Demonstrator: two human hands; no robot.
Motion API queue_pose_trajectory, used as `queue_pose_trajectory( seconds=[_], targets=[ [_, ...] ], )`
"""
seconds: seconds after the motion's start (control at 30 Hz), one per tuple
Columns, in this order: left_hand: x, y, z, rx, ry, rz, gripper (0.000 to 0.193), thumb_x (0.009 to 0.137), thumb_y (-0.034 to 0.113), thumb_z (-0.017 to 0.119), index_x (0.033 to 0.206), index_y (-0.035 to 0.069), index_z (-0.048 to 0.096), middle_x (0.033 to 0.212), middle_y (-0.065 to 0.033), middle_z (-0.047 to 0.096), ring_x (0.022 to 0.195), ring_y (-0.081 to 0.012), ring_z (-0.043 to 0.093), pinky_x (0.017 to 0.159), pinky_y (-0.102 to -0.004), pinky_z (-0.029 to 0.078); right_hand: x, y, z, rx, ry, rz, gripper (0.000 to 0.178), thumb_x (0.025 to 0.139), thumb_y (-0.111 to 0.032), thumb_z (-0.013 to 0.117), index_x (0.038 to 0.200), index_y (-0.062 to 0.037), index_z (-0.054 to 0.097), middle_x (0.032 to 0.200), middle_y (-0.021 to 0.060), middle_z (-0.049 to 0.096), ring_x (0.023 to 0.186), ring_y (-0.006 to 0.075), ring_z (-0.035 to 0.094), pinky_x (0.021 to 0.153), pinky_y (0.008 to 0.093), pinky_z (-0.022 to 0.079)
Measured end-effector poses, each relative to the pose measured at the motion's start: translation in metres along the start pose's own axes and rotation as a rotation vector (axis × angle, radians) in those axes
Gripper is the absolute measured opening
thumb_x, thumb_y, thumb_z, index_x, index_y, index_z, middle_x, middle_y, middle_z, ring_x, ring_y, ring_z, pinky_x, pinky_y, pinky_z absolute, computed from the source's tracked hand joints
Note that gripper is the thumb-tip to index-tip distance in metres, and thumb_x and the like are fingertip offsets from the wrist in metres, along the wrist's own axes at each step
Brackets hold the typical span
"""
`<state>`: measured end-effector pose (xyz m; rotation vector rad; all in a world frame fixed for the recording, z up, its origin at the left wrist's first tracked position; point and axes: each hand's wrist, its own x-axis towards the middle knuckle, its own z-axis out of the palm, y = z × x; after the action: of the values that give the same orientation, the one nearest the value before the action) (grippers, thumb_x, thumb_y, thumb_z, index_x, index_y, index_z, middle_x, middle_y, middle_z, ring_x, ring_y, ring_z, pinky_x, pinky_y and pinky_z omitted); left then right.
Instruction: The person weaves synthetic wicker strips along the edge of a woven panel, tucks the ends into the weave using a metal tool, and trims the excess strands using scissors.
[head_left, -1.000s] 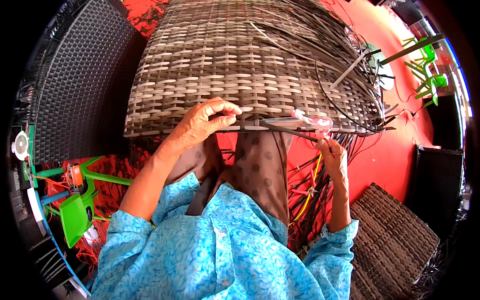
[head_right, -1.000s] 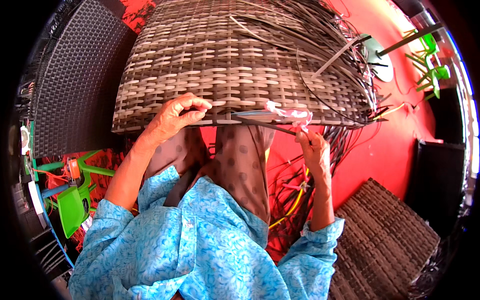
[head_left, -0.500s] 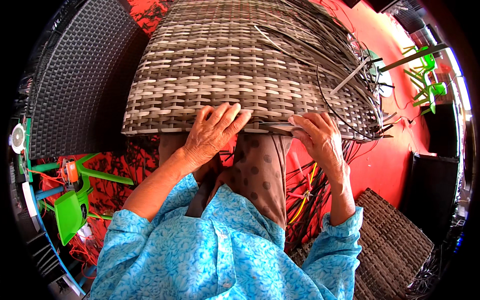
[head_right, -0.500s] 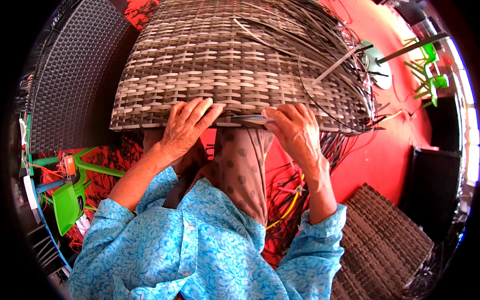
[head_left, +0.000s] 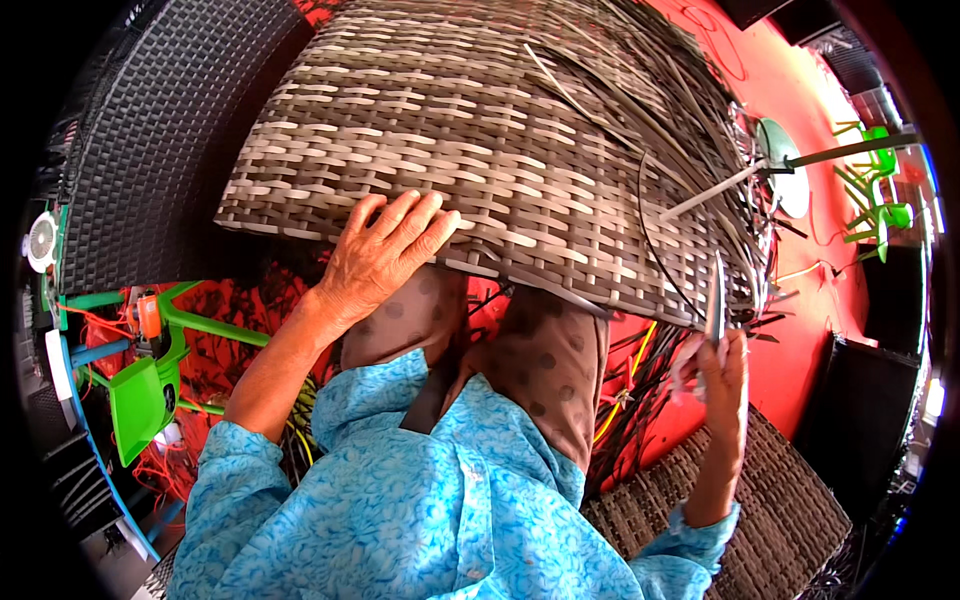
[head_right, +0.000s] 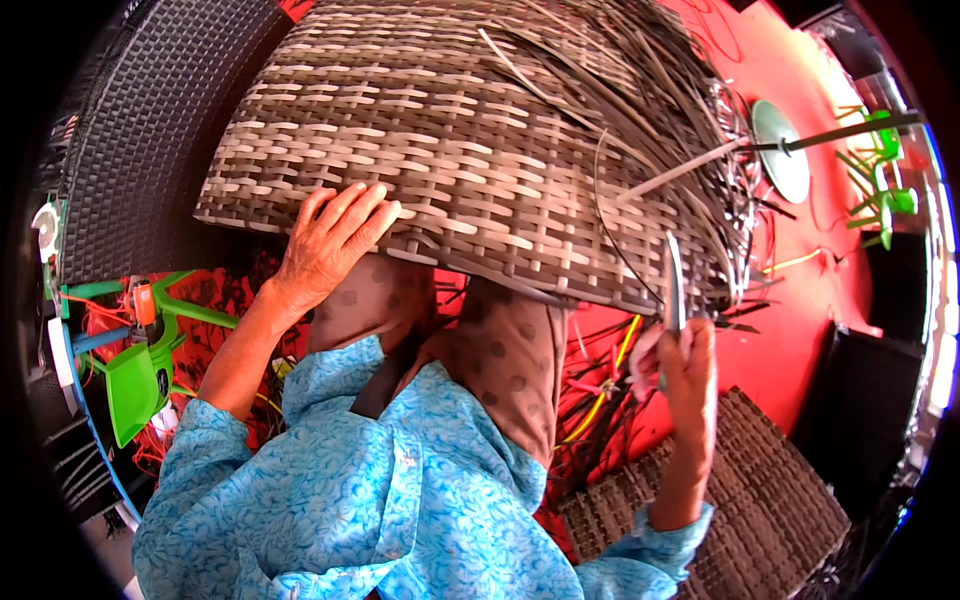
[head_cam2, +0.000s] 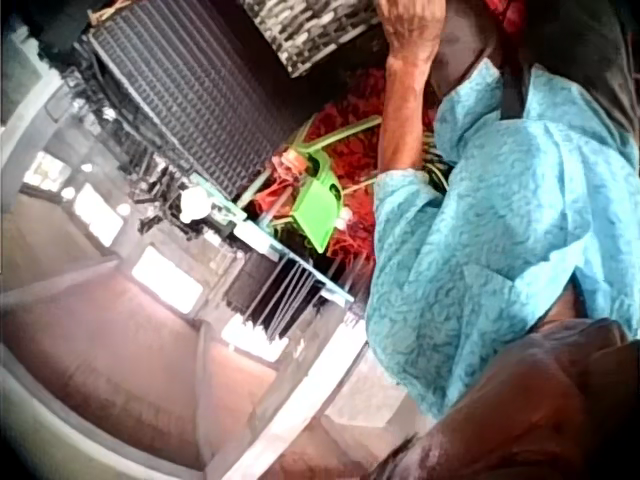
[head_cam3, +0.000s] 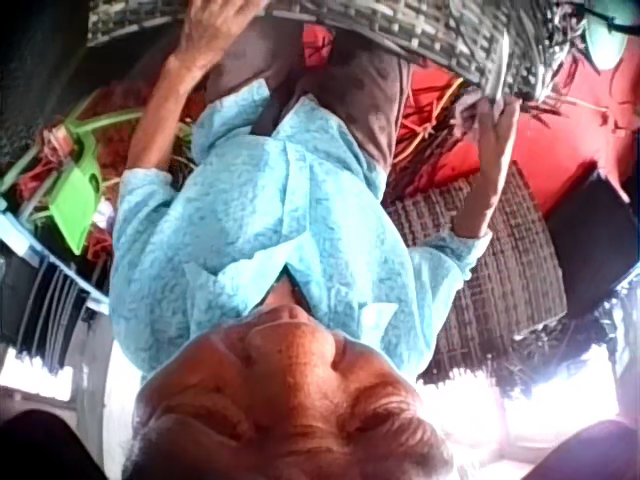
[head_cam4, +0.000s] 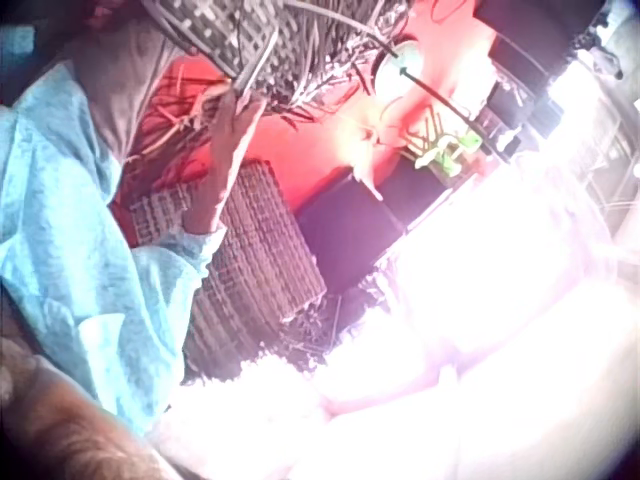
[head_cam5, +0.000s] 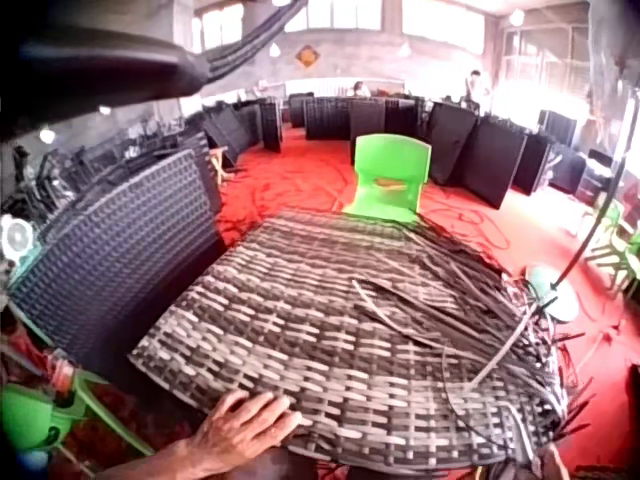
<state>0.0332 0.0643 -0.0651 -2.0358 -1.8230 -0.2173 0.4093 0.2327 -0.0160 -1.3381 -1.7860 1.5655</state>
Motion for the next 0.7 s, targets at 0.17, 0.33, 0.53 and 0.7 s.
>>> queue_pose_trajectory(
  seconds=[0.17, 0.33, 0.53, 0.7],
  targets=[
    [0.011, 0.002, -0.021, -0.056, -0.266, -0.003, 0.063, 0.078, 0.011, 0.062, 0.137, 0.010, 0.040, 0.140, -0.0094, 0.040, 0.127, -0.0266, 0.040, 0.105, -0.0447, 0.032, -0.012, 0.023, 0.066, 0.289, -0.080, -0.042, 0.017, 0.093, -0.012, 0.054, 0.101, -0.0047, 0.040, 0.066, 0.0038, 0.052, 0.050, 0.0082, 0.047, 0.045, 0.0210, 0.040],
    [0.014, 0.025, -0.038, -0.458, -0.293, -0.084, 0.082, 0.064, 0.018, 0.078, 0.136, 0.009, 0.041, 0.142, -0.0083, 0.037, 0.134, -0.0274, 0.032, 0.111, -0.0453, 0.025, -0.013, 0.030, 0.084, -0.136, 0.108, 0.054, 0.028, 0.083, -0.022, 0.071, 0.103, -0.0046, 0.062, 0.074, -0.0038, 0.058, 0.065, 0.0046, 0.048, 0.056, 0.0206, 0.040],
    [-0.002, 0.030, -0.012, -0.503, -0.018, -0.234, 0.060, 0.066, 0.015, 0.075, 0.122, 0.006, 0.055, 0.129, -0.0044, 0.054, 0.125, -0.0192, 0.046, 0.110, -0.0376, 0.029, -0.007, 0.044, 0.101, 0.053, 0.106, 0.115, 0.029, 0.083, -0.023, 0.072, 0.105, -0.0051, 0.066, 0.073, -0.0050, 0.060, 0.065, 0.0042, 0.050, 0.058, 0.0204, 0.042],
    [0.003, 0.035, -0.012, -0.590, 0.027, -0.280, 0.050, 0.067, 0.009, 0.073, 0.115, 0.006, 0.060, 0.125, -0.0069, 0.057, 0.121, -0.0243, 0.050, 0.105, -0.0419, 0.035, -0.004, 0.051, 0.108, -0.086, 0.100, -0.055, 0.025, 0.078, -0.015, 0.075, 0.100, -0.0061, 0.067, 0.080, 0.0008, 0.058, 0.073, 0.0109, 0.052, 0.067, 0.0251, 0.043]
  ],
)
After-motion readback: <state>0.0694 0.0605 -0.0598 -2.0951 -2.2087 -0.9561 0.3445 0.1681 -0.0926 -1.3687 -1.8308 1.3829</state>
